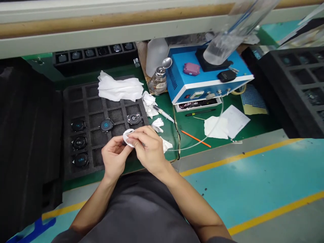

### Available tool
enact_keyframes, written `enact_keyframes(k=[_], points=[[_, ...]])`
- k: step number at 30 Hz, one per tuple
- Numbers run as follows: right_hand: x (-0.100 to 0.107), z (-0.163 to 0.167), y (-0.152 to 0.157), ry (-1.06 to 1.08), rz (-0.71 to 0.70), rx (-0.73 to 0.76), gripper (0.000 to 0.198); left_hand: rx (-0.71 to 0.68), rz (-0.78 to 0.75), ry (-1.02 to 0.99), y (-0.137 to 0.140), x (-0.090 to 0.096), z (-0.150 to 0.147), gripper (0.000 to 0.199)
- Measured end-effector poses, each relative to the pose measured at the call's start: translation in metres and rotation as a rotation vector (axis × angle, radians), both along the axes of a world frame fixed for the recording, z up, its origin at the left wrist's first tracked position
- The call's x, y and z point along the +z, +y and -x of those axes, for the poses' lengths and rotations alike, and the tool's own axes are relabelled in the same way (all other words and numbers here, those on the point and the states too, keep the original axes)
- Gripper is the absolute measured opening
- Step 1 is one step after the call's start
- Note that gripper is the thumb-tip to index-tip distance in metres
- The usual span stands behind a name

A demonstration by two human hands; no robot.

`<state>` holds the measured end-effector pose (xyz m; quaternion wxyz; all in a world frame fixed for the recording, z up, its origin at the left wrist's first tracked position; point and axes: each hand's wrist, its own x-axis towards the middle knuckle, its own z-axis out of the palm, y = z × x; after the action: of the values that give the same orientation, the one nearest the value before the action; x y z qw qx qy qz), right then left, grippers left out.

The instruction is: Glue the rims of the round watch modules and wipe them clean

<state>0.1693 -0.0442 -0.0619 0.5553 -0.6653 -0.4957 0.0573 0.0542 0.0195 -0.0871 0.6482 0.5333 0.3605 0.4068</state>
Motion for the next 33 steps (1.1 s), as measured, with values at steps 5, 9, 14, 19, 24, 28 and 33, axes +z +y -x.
enact_keyframes(k=[5,9,14,19,24,28,33], points=[[-0.008,-0.01,-0.008,0.009,0.055,-0.165,0.01,-0.007,0.03,-0.085,0.0,-0.003,0.002,0.023],[-0.001,-0.016,-0.019,-0.03,0.024,-0.156,0.006,-0.019,-0.009,-0.053,-0.002,0.002,0.002,0.019],[0.005,-0.013,-0.015,-0.358,0.0,0.065,0.016,-0.033,-0.017,-0.011,-0.003,0.006,0.001,0.02],[-0.001,-0.017,-0.013,-0.571,-0.05,0.126,0.025,-0.076,0.069,0.018,-0.002,0.007,0.002,0.022],[-0.001,-0.017,-0.013,-0.607,0.033,0.106,0.03,-0.064,0.091,0.032,-0.002,0.004,0.0,0.023],[-0.004,-0.009,-0.014,-0.638,0.07,0.043,0.038,-0.054,0.112,0.065,-0.003,0.003,-0.002,0.021],[-0.012,0.0,-0.019,-0.635,0.062,-0.018,0.035,-0.059,0.126,0.087,-0.003,0.003,-0.001,0.021]])
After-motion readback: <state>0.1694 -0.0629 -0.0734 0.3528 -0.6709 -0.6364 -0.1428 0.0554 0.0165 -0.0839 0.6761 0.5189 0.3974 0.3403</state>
